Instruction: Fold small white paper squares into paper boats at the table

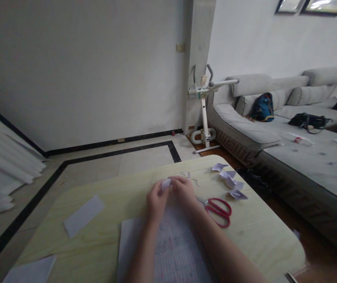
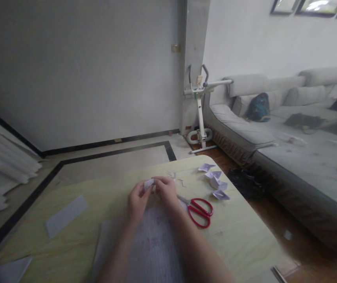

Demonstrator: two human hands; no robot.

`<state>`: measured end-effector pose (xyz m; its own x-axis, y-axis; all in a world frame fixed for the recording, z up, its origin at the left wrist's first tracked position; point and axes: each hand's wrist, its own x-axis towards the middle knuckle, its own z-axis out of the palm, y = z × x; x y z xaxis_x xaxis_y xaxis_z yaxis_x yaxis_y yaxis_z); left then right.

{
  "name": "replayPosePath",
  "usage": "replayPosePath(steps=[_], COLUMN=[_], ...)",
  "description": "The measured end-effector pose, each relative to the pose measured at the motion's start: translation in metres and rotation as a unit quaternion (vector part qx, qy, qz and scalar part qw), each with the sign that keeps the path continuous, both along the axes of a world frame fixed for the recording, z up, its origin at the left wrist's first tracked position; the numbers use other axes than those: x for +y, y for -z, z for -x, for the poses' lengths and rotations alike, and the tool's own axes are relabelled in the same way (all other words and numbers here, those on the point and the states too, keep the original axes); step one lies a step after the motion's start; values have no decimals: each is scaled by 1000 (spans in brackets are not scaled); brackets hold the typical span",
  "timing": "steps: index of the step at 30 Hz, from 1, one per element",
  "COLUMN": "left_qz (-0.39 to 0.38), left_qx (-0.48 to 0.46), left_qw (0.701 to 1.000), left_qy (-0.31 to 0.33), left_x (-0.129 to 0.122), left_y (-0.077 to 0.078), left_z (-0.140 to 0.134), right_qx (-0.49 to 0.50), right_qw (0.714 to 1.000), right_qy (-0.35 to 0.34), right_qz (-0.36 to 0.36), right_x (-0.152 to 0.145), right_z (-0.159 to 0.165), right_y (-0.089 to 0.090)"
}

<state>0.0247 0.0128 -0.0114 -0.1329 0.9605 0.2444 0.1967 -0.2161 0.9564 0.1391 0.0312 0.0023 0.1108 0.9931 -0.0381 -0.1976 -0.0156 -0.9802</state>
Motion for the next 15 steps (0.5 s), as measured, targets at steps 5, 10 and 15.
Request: replayPosePath(steps=[5,10,15], left_qz=[-14,-29,-23], left_qx=[56,77,68], left_qw=[998,995,996], left_qy=[-29,-56,-51], left_x=[-3,-3,-2], left_y=[-1,0,1], left_z=[1,3,3], right_qx=[-15,-26,-11], right_qw=[1000,1000,1000], right_qy=[-8,-17,-18], right_qz=[14,4,-9], right_x=[-2,-4,-2], right_z=[1,1,1], right_y=[-3,-6,0])
